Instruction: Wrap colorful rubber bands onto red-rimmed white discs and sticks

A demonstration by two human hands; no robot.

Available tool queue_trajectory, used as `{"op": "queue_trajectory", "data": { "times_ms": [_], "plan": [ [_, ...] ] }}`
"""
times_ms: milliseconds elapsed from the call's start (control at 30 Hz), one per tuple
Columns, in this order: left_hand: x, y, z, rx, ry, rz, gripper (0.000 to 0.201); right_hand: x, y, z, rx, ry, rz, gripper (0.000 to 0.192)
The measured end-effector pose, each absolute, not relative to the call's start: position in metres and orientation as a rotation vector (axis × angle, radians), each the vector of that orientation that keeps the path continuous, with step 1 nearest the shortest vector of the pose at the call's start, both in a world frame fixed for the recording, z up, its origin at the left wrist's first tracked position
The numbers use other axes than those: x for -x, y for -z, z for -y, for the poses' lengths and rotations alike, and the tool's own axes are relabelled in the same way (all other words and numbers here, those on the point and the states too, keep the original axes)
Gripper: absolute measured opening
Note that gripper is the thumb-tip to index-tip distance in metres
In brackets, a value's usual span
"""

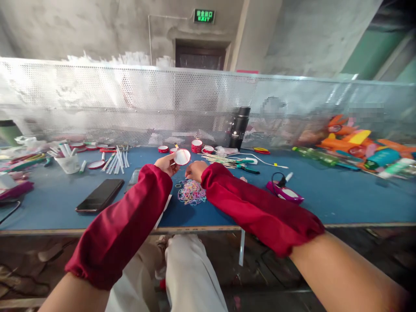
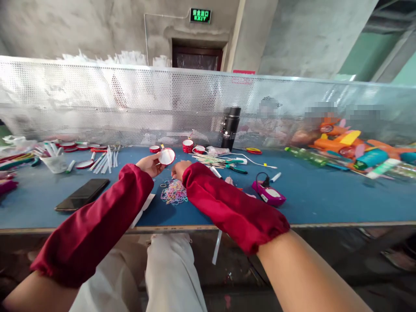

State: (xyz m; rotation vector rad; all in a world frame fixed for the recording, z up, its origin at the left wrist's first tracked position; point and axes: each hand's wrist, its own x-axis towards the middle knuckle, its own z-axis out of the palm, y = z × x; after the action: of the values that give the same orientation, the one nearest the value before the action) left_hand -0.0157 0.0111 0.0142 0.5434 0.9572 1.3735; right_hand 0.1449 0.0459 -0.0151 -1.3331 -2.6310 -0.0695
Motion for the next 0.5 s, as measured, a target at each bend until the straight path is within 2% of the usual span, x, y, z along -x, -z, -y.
{"op": "queue_trajectory", "data": {
  "times_ms": [200,367,500],
  "plan": [
    [0.018,-0.012,-0.014,-0.530,-1.383,-0.929,0.016,-0.135,0.019,-0.041,1.412,0.143,2.660,0.006],
    [0.018,-0.011,-0.015,-0.531,-1.384,-0.962,0.016,-0.160,-0.001,-0.044,1.494,0.155,2.507,0.016],
    [0.018,-0.012,-0.014,-0.550,-1.379,-0.950,0.017,-0.179,-0.005,-0.051,1.467,0.074,2.462,0.013]
  ]
}}
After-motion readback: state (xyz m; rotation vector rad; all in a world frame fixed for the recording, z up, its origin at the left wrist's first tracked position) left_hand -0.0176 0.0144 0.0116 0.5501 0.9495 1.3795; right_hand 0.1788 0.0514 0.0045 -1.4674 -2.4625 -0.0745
